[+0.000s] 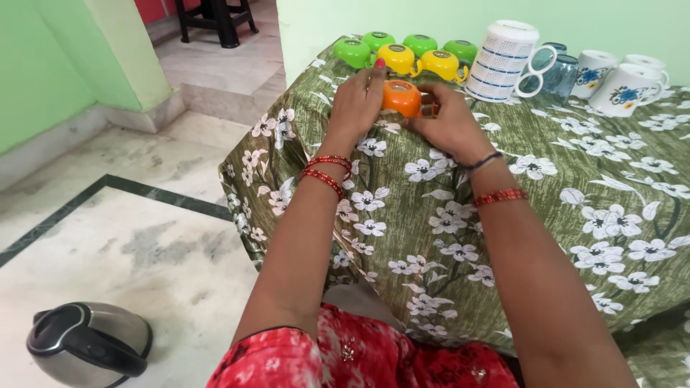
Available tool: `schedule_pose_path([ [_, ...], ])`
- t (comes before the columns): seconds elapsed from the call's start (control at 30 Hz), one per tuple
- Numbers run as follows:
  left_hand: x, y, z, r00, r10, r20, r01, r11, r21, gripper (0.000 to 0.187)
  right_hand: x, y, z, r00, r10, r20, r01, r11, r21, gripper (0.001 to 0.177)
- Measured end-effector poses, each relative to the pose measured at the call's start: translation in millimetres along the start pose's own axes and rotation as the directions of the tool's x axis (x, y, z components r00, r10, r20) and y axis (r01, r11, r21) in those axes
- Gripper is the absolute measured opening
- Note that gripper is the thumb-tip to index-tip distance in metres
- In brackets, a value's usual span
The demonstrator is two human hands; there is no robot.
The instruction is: The person arranges several colorful cups on a floral tablecloth, then picks up a stainless steel kettle and wipes it with a cloth. The person places the cleaned kettle on the table next to the cups.
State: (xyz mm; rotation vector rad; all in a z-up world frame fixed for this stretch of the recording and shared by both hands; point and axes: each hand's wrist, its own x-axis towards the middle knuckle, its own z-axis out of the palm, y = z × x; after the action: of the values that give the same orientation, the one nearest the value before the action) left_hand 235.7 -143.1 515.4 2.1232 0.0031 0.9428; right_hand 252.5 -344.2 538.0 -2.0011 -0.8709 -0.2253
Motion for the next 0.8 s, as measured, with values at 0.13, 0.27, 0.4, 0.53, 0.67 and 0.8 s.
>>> schedule_pose_path([
  [0.13, 6.8, -17.1, 13.3, 0.994, 0.063, -0.090, -0.059, 0.997, 0.052, 0.070, 9.8, 10.8, 14.4, 0.997, -0.055, -0.047, 0.053, 0.998, -0.043, 0.068],
  [0.27, 10.2, -21.5, 11.8, 0.995, 0.079, -0.056, -0.074, 0.994, 0.084, 0.076, 8.3, 20.2, 11.4, 0.987, 0.046, -0.151, -0.036, 0.997, 0.069, 0.073],
  [0.4, 2.3, -5.8, -3.0, 0.995, -0.034, 0.093, 0.025, 0.996, 0.089, 0.090, 6.3, 27.0, 11.2, 0.984, 0.078, -0.161, -0.066, 0.995, 0.077, 0.056],
  [0.53, -1.7, 6.5, -13.7, 0.987, -0.012, 0.163, -0.010, 0.991, 0.134, 0.099, 11.6, 41.7, 11.7, 0.986, 0.056, -0.157, -0.036, 0.991, 0.131, 0.044],
  [0.67, -4.0, 10.8, -16.2, 0.988, -0.028, 0.152, 0.009, 0.993, 0.119, 0.097, 16.7, 51.7, 12.2, 0.974, 0.081, -0.212, -0.033, 0.975, 0.220, 0.045],
  [0.8, -3.8, 13.8, -16.3, 0.994, -0.038, 0.104, 0.028, 0.995, 0.093, 0.104, 14.6, 48.1, 13.0, 0.969, 0.079, -0.233, -0.040, 0.985, 0.168, 0.037],
])
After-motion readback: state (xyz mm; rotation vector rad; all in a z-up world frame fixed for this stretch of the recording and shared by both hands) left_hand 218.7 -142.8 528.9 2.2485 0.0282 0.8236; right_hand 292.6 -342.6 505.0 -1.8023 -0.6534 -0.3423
